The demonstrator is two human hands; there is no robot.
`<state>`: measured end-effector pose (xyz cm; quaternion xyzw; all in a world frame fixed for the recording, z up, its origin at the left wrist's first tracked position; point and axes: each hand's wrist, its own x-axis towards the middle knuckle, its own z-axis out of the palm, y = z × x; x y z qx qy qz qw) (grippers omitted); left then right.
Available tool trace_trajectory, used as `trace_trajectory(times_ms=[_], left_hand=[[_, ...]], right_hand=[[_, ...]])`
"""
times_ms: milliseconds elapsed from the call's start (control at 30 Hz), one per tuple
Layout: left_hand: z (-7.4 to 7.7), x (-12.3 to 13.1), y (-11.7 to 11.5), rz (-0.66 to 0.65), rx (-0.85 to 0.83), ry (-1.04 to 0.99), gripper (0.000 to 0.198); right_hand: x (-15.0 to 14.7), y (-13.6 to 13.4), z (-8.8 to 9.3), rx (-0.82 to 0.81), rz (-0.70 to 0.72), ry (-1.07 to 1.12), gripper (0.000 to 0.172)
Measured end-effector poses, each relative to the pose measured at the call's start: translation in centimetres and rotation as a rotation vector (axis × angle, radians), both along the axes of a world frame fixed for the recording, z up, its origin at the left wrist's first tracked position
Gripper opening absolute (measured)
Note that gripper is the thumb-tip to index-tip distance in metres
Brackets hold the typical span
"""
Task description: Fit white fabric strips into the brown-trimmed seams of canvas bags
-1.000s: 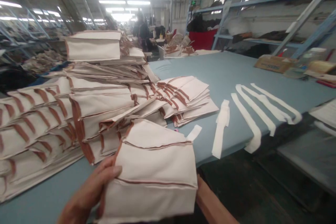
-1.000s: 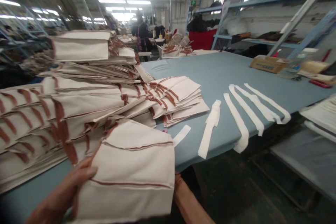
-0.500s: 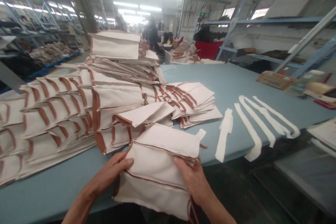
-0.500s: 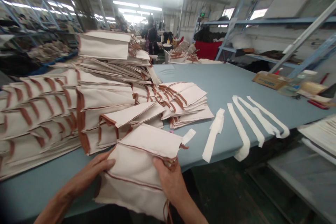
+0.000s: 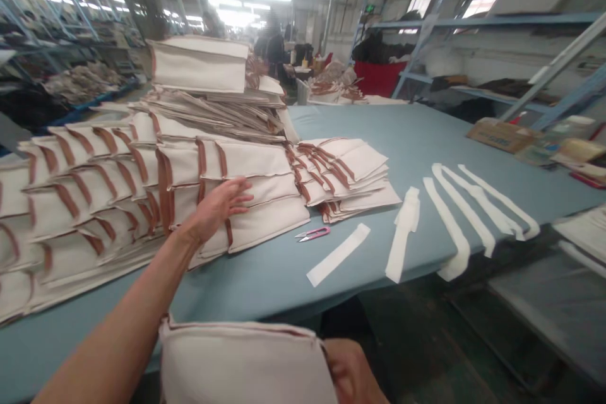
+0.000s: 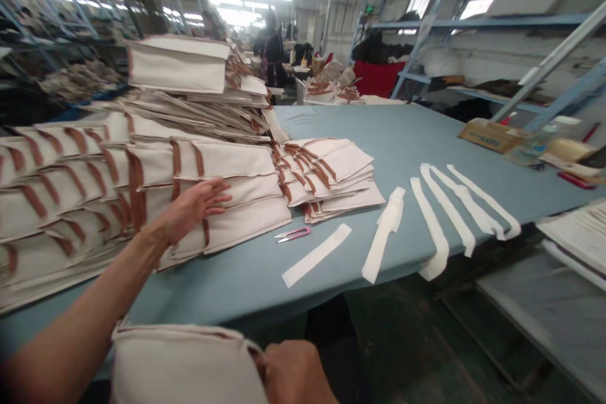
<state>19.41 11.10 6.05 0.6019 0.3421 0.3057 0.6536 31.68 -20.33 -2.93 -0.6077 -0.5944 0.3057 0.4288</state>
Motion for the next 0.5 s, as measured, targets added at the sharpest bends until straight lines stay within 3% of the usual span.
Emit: trace_trajectory(times_ms=[67,167,267,367,500], left_hand=[[-0.4,-1.0,-1.2,-0.07,-0.101,0.032,0.04],[-1.5,-3.1,-4.3,-0.08,-0.21,0.072,0.061],[-2.9,-5.2,-7.9,0.013,-0.246,0.097,0.081],[-4.2,-6.3,-11.7,0.143,-0.209,0.153,0.087],[-4.5,-5.9,-16.4,0.255,-0.14,0.24,0.075]], right_hand=[[0.5,-0.5,-0.5,0.019,0.01,0.0,0.029],[1.1,-1.5,-1.2,0.064,-0.021,0.008,0.03],[1.4,-2.6,-1.9,0.157,-0.19,-0.035,0.031],[2.0,-3.3,-2.3,0.218,-0.386,-0.094,0.027],[3.1,-3.7,-2.3,0.16,-0.337,0.006,0.017]])
